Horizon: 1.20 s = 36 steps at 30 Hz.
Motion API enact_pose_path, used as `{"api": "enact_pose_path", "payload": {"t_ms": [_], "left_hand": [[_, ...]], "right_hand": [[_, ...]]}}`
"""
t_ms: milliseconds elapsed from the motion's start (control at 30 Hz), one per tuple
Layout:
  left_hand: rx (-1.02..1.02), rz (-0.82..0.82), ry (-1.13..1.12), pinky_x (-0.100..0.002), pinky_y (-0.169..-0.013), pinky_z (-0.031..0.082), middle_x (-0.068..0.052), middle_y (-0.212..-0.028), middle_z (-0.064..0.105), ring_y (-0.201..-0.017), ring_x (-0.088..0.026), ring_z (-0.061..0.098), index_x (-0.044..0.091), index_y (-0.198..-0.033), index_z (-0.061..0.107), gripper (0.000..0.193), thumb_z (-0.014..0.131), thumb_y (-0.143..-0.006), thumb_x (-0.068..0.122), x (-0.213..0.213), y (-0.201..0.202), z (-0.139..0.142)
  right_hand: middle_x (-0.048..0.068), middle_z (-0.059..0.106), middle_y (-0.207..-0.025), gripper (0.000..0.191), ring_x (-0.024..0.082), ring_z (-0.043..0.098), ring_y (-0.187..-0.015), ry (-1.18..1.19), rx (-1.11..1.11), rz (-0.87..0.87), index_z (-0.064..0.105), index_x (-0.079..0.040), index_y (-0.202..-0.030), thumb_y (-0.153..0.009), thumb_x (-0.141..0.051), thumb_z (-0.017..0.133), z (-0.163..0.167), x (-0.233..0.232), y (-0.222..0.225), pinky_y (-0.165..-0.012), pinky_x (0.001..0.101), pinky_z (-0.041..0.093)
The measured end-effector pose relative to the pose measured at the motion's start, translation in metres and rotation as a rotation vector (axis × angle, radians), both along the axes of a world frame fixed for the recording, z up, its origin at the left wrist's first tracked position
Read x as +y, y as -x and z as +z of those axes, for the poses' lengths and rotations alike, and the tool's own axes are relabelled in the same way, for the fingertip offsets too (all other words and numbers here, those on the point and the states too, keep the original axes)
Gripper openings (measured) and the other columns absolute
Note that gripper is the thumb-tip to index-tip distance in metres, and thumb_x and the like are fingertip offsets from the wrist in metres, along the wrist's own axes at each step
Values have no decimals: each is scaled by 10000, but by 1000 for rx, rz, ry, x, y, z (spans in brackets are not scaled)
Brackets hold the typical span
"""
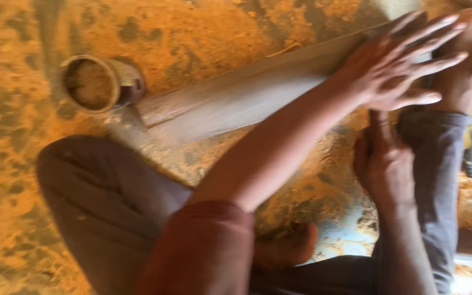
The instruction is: The person sits on the floor and uses a chisel to carve and smooth a piece of wood, periodically wiping away dust by hand and reapplying material from a small can.
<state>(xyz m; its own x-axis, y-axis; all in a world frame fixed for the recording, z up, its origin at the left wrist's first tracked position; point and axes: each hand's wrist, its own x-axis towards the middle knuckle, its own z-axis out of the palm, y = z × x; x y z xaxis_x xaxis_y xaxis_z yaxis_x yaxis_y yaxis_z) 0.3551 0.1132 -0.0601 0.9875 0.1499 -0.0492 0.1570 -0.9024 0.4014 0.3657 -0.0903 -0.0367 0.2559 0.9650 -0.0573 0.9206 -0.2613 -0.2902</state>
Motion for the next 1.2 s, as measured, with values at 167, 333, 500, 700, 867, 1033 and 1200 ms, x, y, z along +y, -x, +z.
{"api": "enact_pose_path", "payload": {"t_ms": [167, 333, 500, 700, 867, 1033, 1200], "left_hand": [[-8, -76, -46, -588, -1327, -25, -104, -1769, 47, -1650, -290, 24, 347, -1683, 210, 812, 242, -1015, 807, -4, -38, 1], [23, -41, -44, -541, -1312, -1, -94, -1749, 127, -1625, -291, 77, 325, -1659, 253, 806, 231, -1000, 790, -3, 57, 8], [-44, 118, -129, -539, -1322, 71, -98, -1761, 170, -1636, -294, 148, 259, -1681, 262, 781, 219, -1062, 733, -1, 252, -5], [-35, 235, -209, -607, -1314, 134, -84, -1759, 178, -1626, -295, 184, 287, -1684, 260, 834, 298, -1032, 804, -13, 303, -9], [-42, 141, -66, -586, -1347, 118, -80, -1771, 166, -1652, -301, 150, 304, -1685, 241, 834, 318, -1043, 831, -6, 186, -5], [3, -33, 59, -588, -1364, 14, -69, -1792, 72, -1670, -296, 42, 338, -1706, 189, 871, 280, -1013, 858, -22, 11, 6], [38, -119, 38, -570, -1334, -27, -81, -1776, 39, -1655, -260, 12, 332, -1681, 207, 895, 278, -969, 871, -28, -35, 9]], "right_hand": [[115, 597, -647, 568, 183, 563, -455, -1, 65, -39, 350, 105, -1638, -1134, -85, 528, 14, 5, -21, -424, 342, 511], [170, 599, -703, 598, 231, 566, -524, -126, 21, 100, 435, 130, -1576, -1056, -122, 586, -2, -2, 49, -470, 385, 481], [137, 622, -868, 153, 187, 574, -536, 260, 33, 219, 539, -75, -1220, -1085, -144, 513, -17, -9, 188, -444, 324, 513], [232, 603, -1213, 663, 183, 620, -597, 429, 47, 239, 312, -118, -1676, -1048, -118, 524, -24, -10, 230, -449, 290, 574], [145, 641, -923, 537, 168, 565, -583, 81, -23, 184, 453, -6, -1477, -979, -134, 608, -26, -23, 135, -427, 304, 489], [191, 654, -814, 591, 284, 637, -649, -111, -43, 91, 412, 114, -1661, -1130, -100, 560, -1, -27, 9, -596, 390, 563], [233, 661, -793, 568, 328, 651, -584, -57, 58, -27, 375, 117, -1622, -1120, -90, 541, 13, -20, -22, -531, 422, 538]]}}
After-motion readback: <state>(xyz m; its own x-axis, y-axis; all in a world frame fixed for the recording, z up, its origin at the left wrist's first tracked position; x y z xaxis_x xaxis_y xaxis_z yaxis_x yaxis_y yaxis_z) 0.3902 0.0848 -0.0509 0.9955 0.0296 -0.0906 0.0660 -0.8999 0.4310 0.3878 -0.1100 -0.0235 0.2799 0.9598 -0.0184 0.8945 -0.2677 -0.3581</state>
